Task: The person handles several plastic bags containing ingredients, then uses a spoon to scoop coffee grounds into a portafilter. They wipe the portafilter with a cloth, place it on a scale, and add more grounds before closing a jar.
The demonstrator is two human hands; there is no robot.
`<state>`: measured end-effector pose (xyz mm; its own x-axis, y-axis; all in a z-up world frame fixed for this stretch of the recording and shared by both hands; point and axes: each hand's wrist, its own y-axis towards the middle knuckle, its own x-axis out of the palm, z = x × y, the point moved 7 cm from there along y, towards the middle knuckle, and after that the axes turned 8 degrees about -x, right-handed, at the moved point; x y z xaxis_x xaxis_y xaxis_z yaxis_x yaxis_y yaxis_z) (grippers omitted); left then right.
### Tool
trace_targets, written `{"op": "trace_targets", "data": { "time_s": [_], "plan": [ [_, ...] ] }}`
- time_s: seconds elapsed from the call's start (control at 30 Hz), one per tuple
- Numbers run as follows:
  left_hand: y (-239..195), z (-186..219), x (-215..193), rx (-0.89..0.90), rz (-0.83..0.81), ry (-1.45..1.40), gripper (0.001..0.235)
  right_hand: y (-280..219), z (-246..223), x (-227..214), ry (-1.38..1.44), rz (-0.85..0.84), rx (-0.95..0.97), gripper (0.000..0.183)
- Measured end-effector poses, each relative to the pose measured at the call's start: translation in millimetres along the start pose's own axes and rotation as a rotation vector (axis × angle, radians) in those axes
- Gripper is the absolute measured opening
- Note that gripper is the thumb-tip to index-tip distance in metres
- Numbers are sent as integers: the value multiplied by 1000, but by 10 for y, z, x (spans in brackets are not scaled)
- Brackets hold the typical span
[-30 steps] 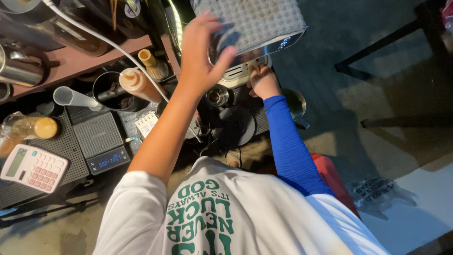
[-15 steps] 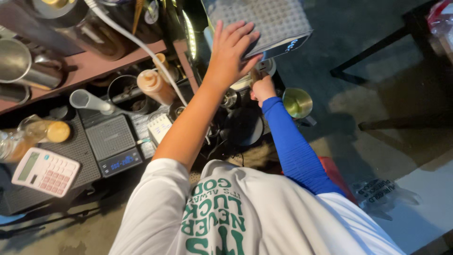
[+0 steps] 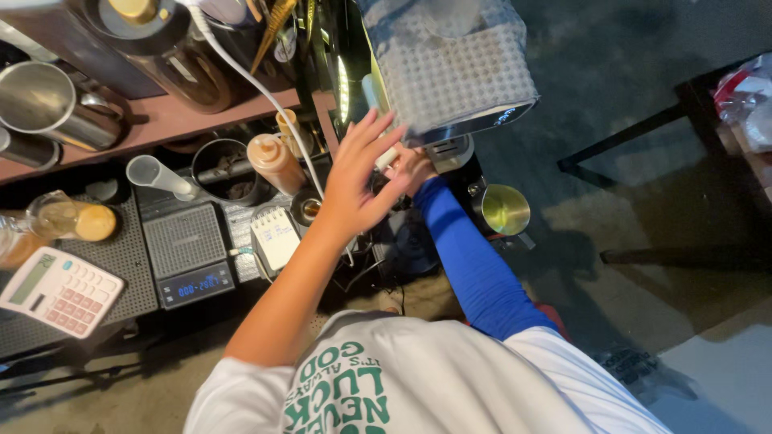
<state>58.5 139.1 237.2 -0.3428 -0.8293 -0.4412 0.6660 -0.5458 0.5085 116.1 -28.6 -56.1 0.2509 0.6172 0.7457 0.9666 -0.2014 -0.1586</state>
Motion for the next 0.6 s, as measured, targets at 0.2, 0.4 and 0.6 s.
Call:
{"op": "trace_targets", "data": {
  "time_s": [0.2,0.4,0.6],
  "plan": [
    [-1367,-328,280,-713,-207,-474,25,-671,-76,-4,-45,93,165,30],
    [-2195,-598,878,-1121,-572,-562,28,-1787,-424,228,-341,62,331,27],
    [-2194,-486,811,-1138,-713,-702,33,-2276,-523,732,-502,-161,368,28]
  ]
}}
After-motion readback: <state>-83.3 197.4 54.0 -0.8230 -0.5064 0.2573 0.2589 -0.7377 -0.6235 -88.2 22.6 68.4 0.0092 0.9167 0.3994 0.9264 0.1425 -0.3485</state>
